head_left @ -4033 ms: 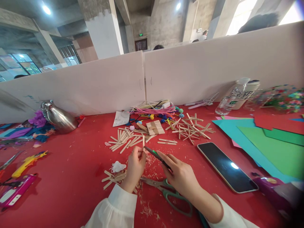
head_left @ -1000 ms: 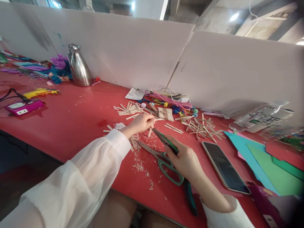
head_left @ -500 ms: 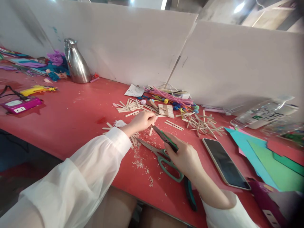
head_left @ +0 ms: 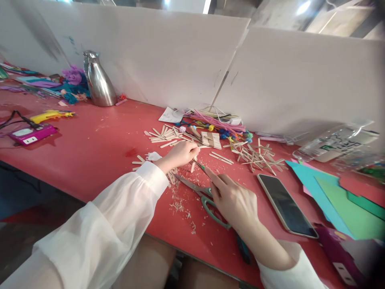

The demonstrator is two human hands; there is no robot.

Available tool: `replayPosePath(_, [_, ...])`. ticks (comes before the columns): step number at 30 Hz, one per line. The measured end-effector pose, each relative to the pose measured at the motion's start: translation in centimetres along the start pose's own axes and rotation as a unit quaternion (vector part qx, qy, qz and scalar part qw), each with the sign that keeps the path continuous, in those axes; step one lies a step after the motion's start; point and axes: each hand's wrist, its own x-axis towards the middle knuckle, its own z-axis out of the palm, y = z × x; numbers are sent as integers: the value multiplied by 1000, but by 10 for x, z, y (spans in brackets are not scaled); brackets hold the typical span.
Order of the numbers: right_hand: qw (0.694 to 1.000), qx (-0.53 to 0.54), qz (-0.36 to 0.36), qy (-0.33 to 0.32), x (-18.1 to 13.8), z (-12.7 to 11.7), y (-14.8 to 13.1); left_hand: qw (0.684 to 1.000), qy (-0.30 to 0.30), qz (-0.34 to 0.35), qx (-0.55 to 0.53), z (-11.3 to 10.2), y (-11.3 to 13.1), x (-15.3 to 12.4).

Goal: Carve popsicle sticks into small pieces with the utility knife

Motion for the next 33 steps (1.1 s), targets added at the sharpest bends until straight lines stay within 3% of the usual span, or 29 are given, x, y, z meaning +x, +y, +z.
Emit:
replayPosePath(7, [979,181,60,-70,11,-1,12,1000,9,10,22,2,-1,-2])
replayPosePath(12, [966,232,88,-78,9,0,11,999,21,11,42,4,0,0])
replayPosePath(21, [966,216,114,-78,4,0,9,998,36,-6,56,6,0,1])
replayPosePath(33, [993,92,58,-38,3,0,0,998,46,-35,35,12,1,1])
